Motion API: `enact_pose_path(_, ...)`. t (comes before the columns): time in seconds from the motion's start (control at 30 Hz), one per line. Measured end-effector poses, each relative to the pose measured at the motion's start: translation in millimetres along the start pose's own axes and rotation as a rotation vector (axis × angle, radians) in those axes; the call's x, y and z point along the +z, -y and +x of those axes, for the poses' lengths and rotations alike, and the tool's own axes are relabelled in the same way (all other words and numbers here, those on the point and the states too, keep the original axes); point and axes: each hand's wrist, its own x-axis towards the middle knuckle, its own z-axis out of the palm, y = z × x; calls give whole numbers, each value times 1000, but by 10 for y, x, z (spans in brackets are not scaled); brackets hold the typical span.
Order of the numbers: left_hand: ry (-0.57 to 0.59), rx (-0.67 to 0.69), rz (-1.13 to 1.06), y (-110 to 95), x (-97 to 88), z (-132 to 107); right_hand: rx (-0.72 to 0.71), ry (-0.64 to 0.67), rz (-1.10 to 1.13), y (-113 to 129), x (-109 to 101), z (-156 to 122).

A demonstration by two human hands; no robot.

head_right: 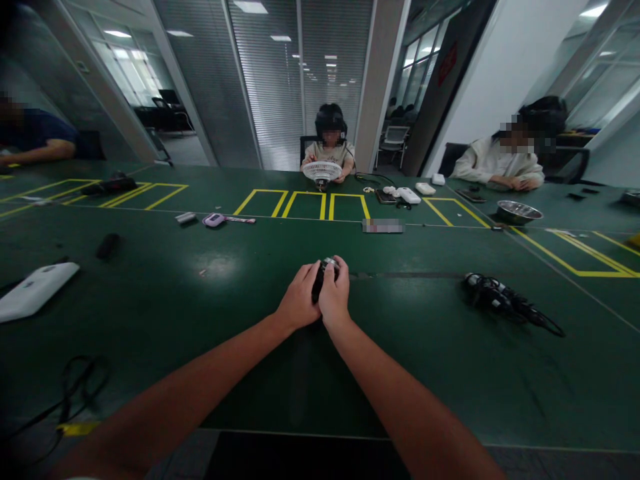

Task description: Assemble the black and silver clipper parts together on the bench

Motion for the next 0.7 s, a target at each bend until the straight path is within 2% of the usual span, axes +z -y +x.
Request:
enact_pose_path(0.37,112,82,18,-36,-7,-17,125,17,101,-11,-71,100)
enact_pose_path(0.57,123,138,3,-57,-59,7,-25,-2,-91,30,-104,100)
enact_pose_path(0.7,129,139,28,-72,-101,29,-95,11,-98,40,-159,148)
